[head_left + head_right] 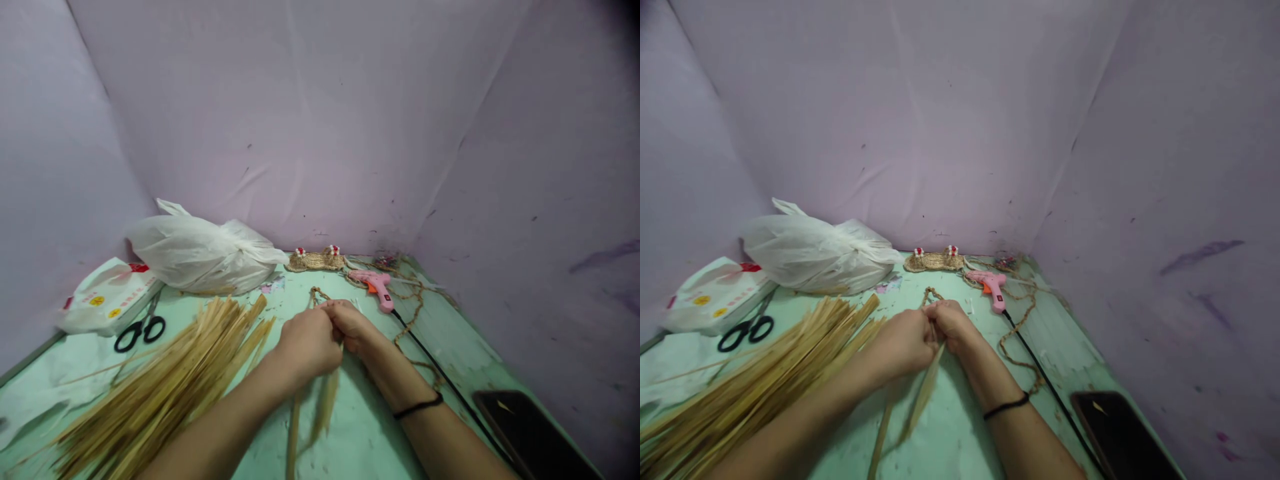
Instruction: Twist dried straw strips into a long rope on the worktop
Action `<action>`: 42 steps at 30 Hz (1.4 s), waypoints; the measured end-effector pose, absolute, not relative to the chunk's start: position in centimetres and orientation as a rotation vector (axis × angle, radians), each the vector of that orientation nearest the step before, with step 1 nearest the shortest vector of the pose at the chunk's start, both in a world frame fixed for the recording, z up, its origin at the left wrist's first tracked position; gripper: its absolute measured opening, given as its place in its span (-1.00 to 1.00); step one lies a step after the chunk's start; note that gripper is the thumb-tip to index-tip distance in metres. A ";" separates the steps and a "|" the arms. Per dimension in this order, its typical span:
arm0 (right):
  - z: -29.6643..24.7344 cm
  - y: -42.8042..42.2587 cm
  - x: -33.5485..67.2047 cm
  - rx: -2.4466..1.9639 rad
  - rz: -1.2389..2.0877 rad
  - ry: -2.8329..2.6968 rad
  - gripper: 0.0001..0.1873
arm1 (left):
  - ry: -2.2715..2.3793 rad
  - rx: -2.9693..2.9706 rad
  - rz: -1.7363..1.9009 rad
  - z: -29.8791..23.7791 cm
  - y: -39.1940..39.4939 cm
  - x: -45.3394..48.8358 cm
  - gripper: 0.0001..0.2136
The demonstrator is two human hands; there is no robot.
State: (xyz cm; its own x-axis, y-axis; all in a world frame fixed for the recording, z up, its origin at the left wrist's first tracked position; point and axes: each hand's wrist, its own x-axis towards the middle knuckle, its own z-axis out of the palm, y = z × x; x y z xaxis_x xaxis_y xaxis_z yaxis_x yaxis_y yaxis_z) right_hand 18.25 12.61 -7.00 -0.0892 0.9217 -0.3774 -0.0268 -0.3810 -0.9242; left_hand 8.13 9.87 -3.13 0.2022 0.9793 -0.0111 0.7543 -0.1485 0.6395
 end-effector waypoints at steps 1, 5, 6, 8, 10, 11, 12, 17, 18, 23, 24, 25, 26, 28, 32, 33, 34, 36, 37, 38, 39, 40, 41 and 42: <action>-6.9 12.7 18.4 -1.396 1.601 -1.008 -0.92 | 1.653 1.964 0.535 -2.7 10.3 7.7 -0.92; -6.6 12.7 18.8 -1.390 1.669 -1.011 -0.85 | 1.592 1.441 0.622 -2.3 12.9 6.0 -0.90; -6.5 12.7 18.8 -1.386 1.687 -1.019 -0.84 | 1.519 1.275 0.595 -2.6 13.5 5.8 -0.90; -6.6 12.7 18.9 -1.364 1.715 -1.024 -0.86 | 1.372 1.059 0.523 -3.6 14.1 5.7 -0.88; -6.8 12.8 19.1 -1.335 1.735 -1.043 -0.91 | 1.263 0.999 0.472 -4.5 14.4 5.9 -0.86; -6.9 12.9 19.2 -1.325 1.737 -1.061 -0.94 | 1.239 1.000 0.460 -4.8 14.4 6.0 -0.86; -7.0 12.9 19.3 -1.322 1.732 -1.081 -0.96 | 1.237 1.014 0.451 -5.0 14.4 6.0 -0.87; -7.2 13.1 19.5 -1.424 1.559 -1.284 -0.95 | 1.391 1.181 0.364 -5.0 14.3 6.2 -0.90; -7.1 13.1 19.4 -1.465 1.491 -1.347 -0.94 | 1.423 1.215 0.363 -5.0 14.2 6.3 -0.90; -6.3 12.6 19.3 -1.846 0.851 -1.740 -0.92 | 1.440 1.363 0.545 -5.6 13.7 6.8 -0.82; -6.0 12.5 19.3 -1.915 0.738 -1.787 -0.89 | 1.430 1.366 0.559 -5.7 13.6 6.9 -0.81; -5.8 12.4 19.3 -1.966 0.670 -1.814 -0.86 | 1.422 1.357 0.564 -5.7 13.5 7.0 -0.81; -5.4 12.2 19.4 -2.000 0.645 -1.829 -0.85 | 1.420 1.337 0.557 -5.7 13.4 7.1 -0.81; -4.8 11.8 19.2 -2.028 0.649 -1.856 -0.84 | 1.437 1.270 0.544 -5.5 13.2 7.2 -0.81; -3.6 10.6 18.0 -1.985 0.599 -1.942 -0.82 | 1.397 1.153 0.567 -5.2 13.2 6.9 -0.82; -3.4 10.2 17.5 -1.970 0.557 -1.962 -0.81 | 1.356 1.143 0.571 -5.2 13.3 6.7 -0.83; -3.3 9.9 17.1 -1.957 0.511 -1.978 -0.81 | 1.310 1.136 0.568 -5.3 13.5 6.5 -0.85; -3.2 9.4 16.5 -1.936 0.440 -2.000 -0.81 | 1.238 1.127 0.565 -5.5 13.8 5.9 -0.89; -3.2 9.3 16.5 -1.917 0.442 -2.015 -0.81 | 1.225 1.128 0.566 -5.7 14.0 5.7 -0.92; -3.2 9.4 16.6 -1.892 0.487 -2.036 -0.82 | 1.222 1.129 0.563 -5.8 14.1 5.5 -0.93; -3.3 9.5 16.9 -1.859 0.575 -2.056 -0.84 | 1.228 1.131 0.557 -5.9 14.2 5.3 -0.95; -3.4 9.8 17.3 -1.827 0.677 -2.047 -0.85 | 1.230 1.131 0.550 -6.0 14.3 5.2 -0.95; -3.4 10.2 17.8 -1.803 0.766 -1.993 -0.86 | 1.224 1.125 0.537 -6.0 14.4 5.1 -0.96; -3.5 10.6 18.3 -1.787 0.852 -1.897 -0.87 | 1.204 1.113 0.520 -6.0 14.5 5.0 -0.97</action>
State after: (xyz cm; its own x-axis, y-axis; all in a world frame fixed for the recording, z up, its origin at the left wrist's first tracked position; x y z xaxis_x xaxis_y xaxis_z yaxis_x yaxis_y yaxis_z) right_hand 18.26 10.57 -3.47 -0.1050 0.9872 -0.1200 0.7453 -0.0018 -0.6667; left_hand 4.97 14.55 -6.04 0.3321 0.8191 -0.4677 0.2212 0.4144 0.8828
